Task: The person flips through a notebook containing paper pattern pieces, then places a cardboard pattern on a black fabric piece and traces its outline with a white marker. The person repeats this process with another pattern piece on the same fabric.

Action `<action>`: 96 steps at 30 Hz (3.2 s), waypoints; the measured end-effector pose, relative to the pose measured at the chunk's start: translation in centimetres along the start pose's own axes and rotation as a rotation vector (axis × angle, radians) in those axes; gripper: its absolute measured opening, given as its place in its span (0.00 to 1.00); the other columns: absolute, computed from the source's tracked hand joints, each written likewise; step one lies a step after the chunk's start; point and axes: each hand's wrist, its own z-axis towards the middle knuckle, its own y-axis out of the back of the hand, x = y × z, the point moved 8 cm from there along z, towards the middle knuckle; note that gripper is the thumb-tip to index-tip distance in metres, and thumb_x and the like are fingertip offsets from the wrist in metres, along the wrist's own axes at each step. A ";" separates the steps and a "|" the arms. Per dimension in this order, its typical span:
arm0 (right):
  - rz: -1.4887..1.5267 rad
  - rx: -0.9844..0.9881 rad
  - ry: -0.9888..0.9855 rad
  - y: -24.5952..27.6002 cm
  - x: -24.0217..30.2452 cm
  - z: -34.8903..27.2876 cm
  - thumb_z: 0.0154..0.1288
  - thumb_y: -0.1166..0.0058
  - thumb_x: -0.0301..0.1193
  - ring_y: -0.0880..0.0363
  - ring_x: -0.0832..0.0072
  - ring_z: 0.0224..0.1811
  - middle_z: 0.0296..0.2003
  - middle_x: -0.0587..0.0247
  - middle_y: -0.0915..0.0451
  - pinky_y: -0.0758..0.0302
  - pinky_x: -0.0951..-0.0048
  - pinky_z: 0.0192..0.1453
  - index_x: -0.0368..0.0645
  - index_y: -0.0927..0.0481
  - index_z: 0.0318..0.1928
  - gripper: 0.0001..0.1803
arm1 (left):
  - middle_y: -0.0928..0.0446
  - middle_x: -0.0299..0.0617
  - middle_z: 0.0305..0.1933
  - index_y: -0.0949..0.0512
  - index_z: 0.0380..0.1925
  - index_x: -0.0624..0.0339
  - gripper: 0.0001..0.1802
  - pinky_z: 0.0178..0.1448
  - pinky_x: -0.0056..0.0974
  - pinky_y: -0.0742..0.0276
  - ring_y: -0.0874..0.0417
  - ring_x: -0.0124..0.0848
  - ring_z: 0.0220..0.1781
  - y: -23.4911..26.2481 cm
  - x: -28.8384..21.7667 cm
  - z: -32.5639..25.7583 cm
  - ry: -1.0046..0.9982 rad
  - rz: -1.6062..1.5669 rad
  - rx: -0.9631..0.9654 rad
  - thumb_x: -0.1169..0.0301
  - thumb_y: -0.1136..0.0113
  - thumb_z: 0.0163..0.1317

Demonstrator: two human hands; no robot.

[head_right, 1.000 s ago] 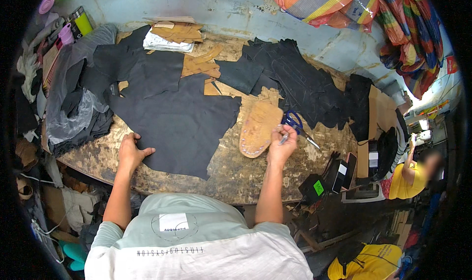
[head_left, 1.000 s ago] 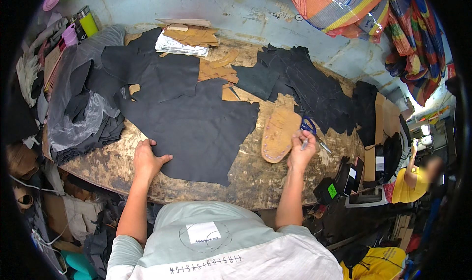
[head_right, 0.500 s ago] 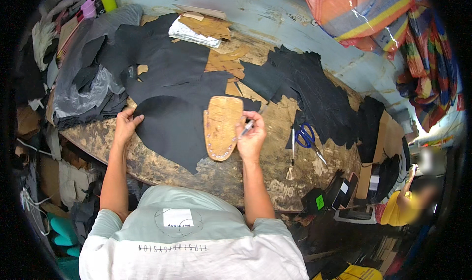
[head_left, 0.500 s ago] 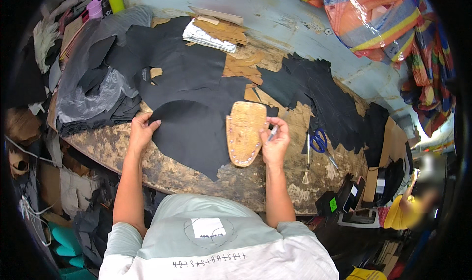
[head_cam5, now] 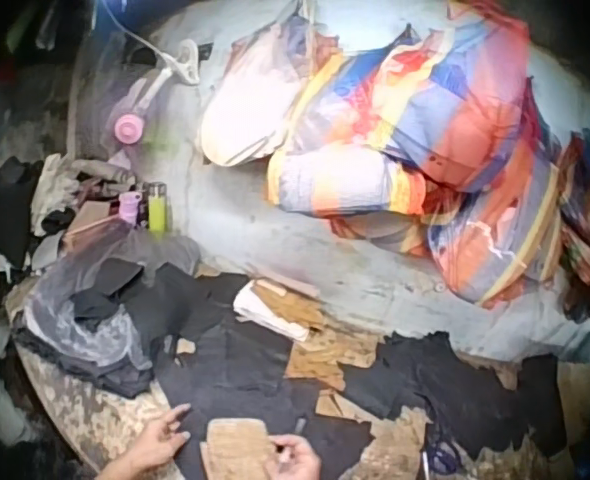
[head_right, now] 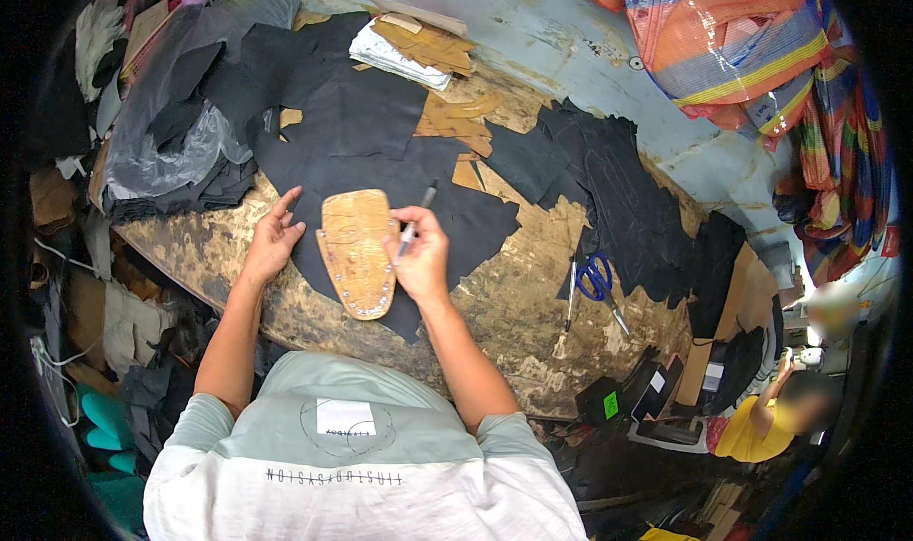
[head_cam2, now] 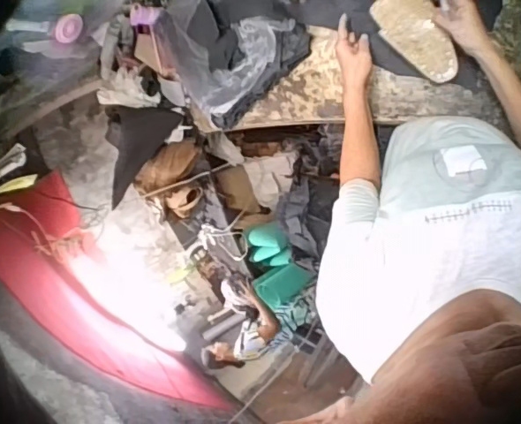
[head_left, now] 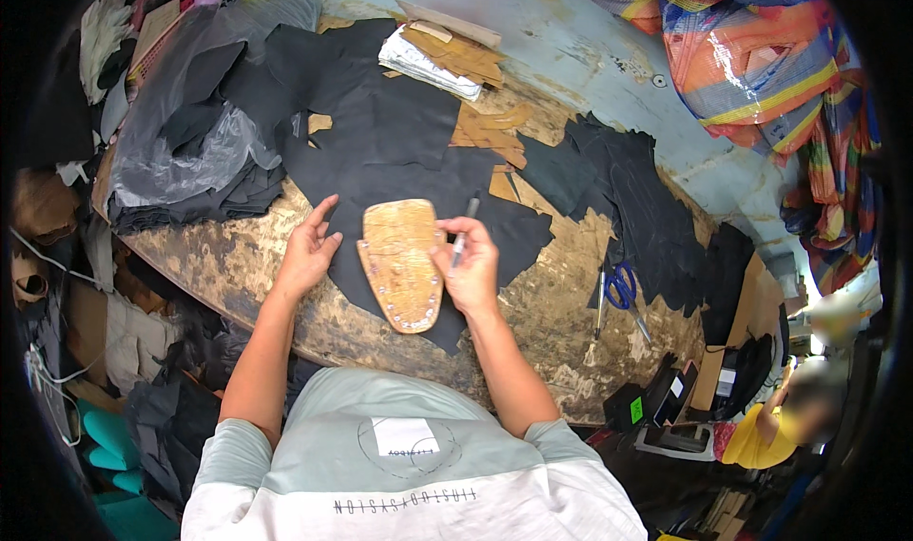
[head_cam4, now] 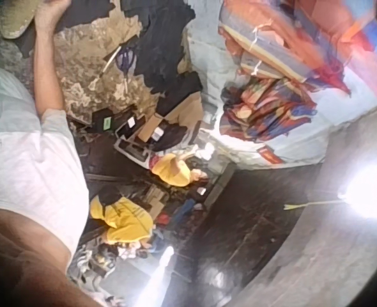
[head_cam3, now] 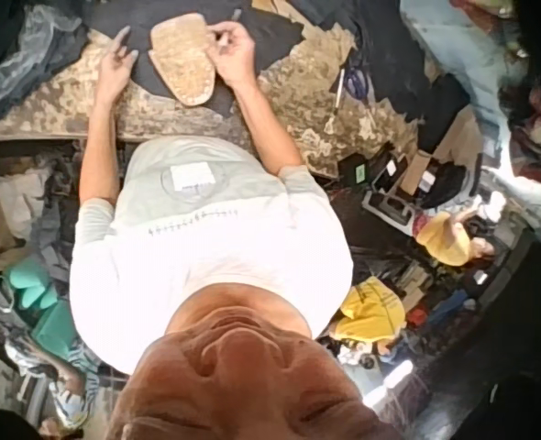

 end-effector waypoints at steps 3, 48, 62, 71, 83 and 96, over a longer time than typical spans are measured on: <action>0.009 0.088 -0.104 -2.9 -1.9 0.3 0.52 0.46 0.12 0.27 0.81 0.43 0.43 0.63 0.25 0.29 0.81 0.48 0.37 0.30 0.45 0.19 | 0.25 0.42 0.46 0.33 0.59 0.68 0.23 0.48 0.25 0.27 0.24 0.23 0.47 1.0 0.9 -0.3 0.153 0.262 -0.095 0.82 0.49 0.61; -0.551 0.055 0.063 9.1 6.8 0.8 0.50 0.45 0.14 0.25 0.81 0.35 0.30 0.69 0.23 0.29 0.79 0.41 0.37 0.25 0.35 0.11 | 0.23 0.47 0.47 0.32 0.54 0.75 0.26 0.50 0.28 0.25 0.21 0.27 0.45 6.4 -1.3 -0.4 0.050 -0.084 -0.208 0.87 0.43 0.52; -0.767 0.274 0.368 -2.7 4.9 -3.7 0.40 0.28 0.38 0.25 0.58 0.50 0.43 0.56 0.20 0.30 0.62 0.56 0.42 0.22 0.35 0.22 | 0.20 0.42 0.33 0.29 0.51 0.71 0.26 0.37 0.27 0.24 0.19 0.25 0.33 4.5 0.2 -2.0 0.027 0.311 -0.409 0.83 0.36 0.48; -0.859 0.450 0.263 -6.1 0.9 -5.9 0.42 0.32 0.37 0.37 0.54 0.64 0.54 0.54 0.26 0.48 0.46 0.66 0.46 0.23 0.44 0.26 | 0.21 0.43 0.31 0.33 0.57 0.71 0.38 0.35 0.27 0.24 0.19 0.27 0.33 4.3 0.0 -2.0 0.001 0.230 -0.359 0.81 0.30 0.42; -0.816 0.517 0.276 -5.4 1.1 -6.9 0.48 0.44 0.21 0.37 0.55 0.65 0.51 0.58 0.22 0.48 0.45 0.66 0.46 0.22 0.41 0.16 | 0.25 0.46 0.45 0.19 0.41 0.60 0.28 0.55 0.40 0.30 0.26 0.42 0.50 3.4 -3.1 -2.3 -0.053 1.043 -0.217 0.61 0.26 0.36; -0.957 0.296 0.410 -6.4 2.0 -8.5 0.48 0.35 0.33 0.32 0.57 0.58 0.42 0.61 0.19 0.43 0.44 0.60 0.46 0.20 0.36 0.13 | 0.23 0.50 0.36 0.20 0.40 0.66 0.27 0.43 0.41 0.26 0.21 0.43 0.37 4.3 -2.9 1.2 -0.105 0.835 -0.215 0.60 0.28 0.41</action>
